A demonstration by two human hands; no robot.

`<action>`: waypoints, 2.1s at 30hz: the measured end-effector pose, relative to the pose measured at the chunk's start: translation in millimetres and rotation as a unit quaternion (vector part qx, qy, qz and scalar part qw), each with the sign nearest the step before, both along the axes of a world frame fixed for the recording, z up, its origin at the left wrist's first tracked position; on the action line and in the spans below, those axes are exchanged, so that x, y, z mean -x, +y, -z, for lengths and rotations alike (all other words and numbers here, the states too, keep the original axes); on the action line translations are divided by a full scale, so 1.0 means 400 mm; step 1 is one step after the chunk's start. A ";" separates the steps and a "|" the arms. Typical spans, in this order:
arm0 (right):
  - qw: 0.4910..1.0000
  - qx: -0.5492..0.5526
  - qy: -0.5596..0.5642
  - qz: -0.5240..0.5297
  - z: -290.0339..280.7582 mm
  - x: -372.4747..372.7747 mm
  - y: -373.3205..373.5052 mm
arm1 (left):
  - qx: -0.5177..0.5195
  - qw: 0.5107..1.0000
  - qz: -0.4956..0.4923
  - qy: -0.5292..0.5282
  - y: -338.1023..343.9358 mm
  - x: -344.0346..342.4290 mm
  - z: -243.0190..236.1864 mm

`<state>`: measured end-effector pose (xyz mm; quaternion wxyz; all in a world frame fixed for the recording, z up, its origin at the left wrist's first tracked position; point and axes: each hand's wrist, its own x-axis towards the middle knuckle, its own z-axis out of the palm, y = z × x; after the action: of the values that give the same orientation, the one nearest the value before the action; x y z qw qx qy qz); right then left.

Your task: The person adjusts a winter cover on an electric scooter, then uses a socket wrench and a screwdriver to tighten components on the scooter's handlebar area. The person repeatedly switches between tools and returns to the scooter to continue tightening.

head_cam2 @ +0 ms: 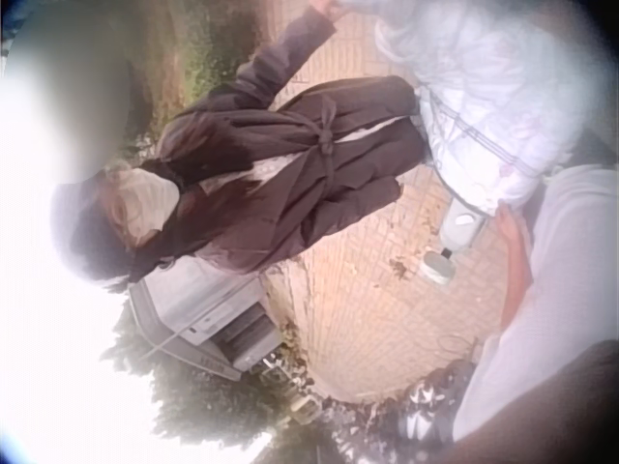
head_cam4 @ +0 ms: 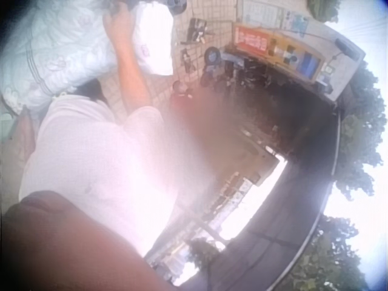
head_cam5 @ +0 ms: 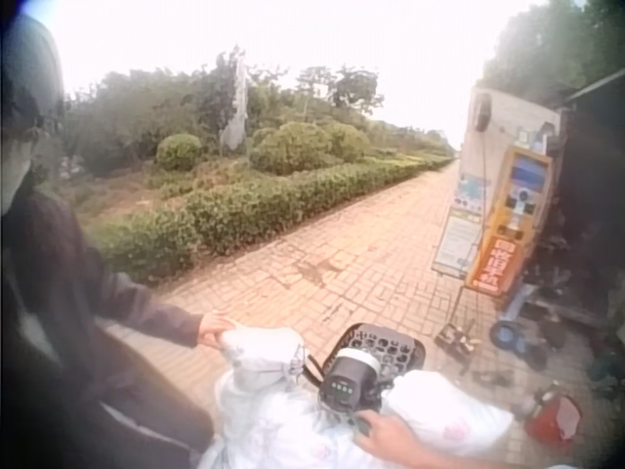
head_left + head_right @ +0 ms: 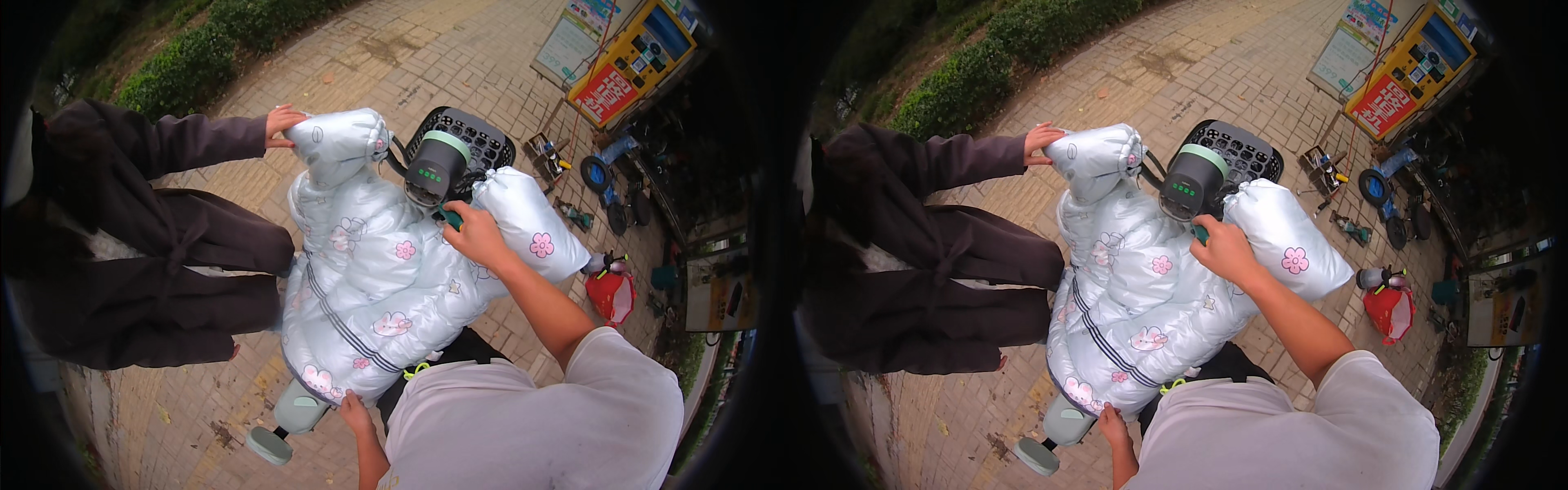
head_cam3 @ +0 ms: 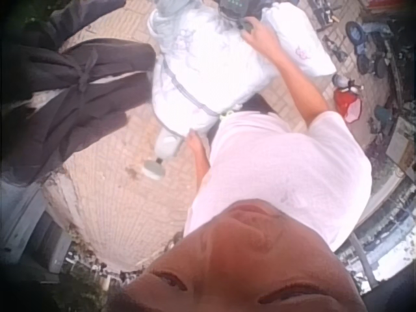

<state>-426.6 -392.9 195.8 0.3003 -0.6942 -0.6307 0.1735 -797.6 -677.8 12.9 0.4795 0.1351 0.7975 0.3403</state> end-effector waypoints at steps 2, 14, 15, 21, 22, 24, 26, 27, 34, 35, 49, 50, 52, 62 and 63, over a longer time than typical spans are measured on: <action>1.000 0.014 -0.017 -0.010 -0.004 -0.004 0.003 | 0.009 1.000 0.000 -0.003 0.003 -0.001 -0.008; 0.999 0.035 0.003 -0.010 -0.019 -0.010 0.018 | -0.011 1.000 -0.007 -0.007 0.024 -0.040 -0.007; 1.000 0.024 0.008 -0.017 -0.017 -0.012 0.019 | -0.014 1.000 -0.006 -0.007 0.026 -0.043 -0.007; 0.999 0.014 0.010 -0.033 -0.012 -0.021 0.016 | 0.011 1.000 0.019 -0.014 0.039 -0.044 -0.015; 0.999 0.014 0.008 -0.033 -0.014 -0.020 0.013 | 0.007 1.000 0.021 -0.013 0.040 -0.045 -0.017; 0.999 -0.003 0.011 -0.035 -0.020 -0.015 0.006 | 0.011 1.000 0.017 -0.019 0.049 -0.049 -0.027; 0.999 -0.006 0.003 -0.040 -0.031 -0.007 -0.001 | 0.007 0.999 0.030 -0.034 0.078 -0.060 -0.044; 0.999 -0.011 0.000 -0.045 -0.036 -0.003 -0.004 | 0.002 0.998 0.047 -0.046 0.102 -0.067 -0.057; 0.999 0.049 -0.016 -0.006 -0.068 0.020 0.000 | -0.194 0.926 0.313 -0.084 0.530 -0.229 -0.228; 0.998 0.056 -0.020 0.001 -0.070 0.020 0.003 | -0.229 0.905 0.348 -0.083 0.608 -0.267 -0.261; 0.995 0.096 0.000 0.039 -0.070 0.027 0.047 | -0.153 0.580 0.772 0.210 1.063 -0.595 -0.314; 0.995 0.094 0.008 0.044 -0.068 0.029 0.048 | -0.140 0.575 0.779 0.209 1.074 -0.600 -0.308; 0.995 0.082 -0.003 0.053 -0.064 0.038 0.046 | -0.131 0.571 0.781 0.215 1.093 -0.606 -0.295; 0.986 0.072 -0.151 0.027 -0.031 0.113 0.030 | -0.112 0.659 0.743 -0.030 1.133 -0.604 -0.244; 0.988 0.060 -0.143 0.017 -0.028 0.107 0.028 | -0.116 0.668 0.733 -0.051 1.132 -0.604 -0.243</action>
<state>-469.5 -381.7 207.0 0.1674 -0.7395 -0.6434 0.1051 -556.0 -225.1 110.0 0.5953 0.7129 0.3698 -0.0250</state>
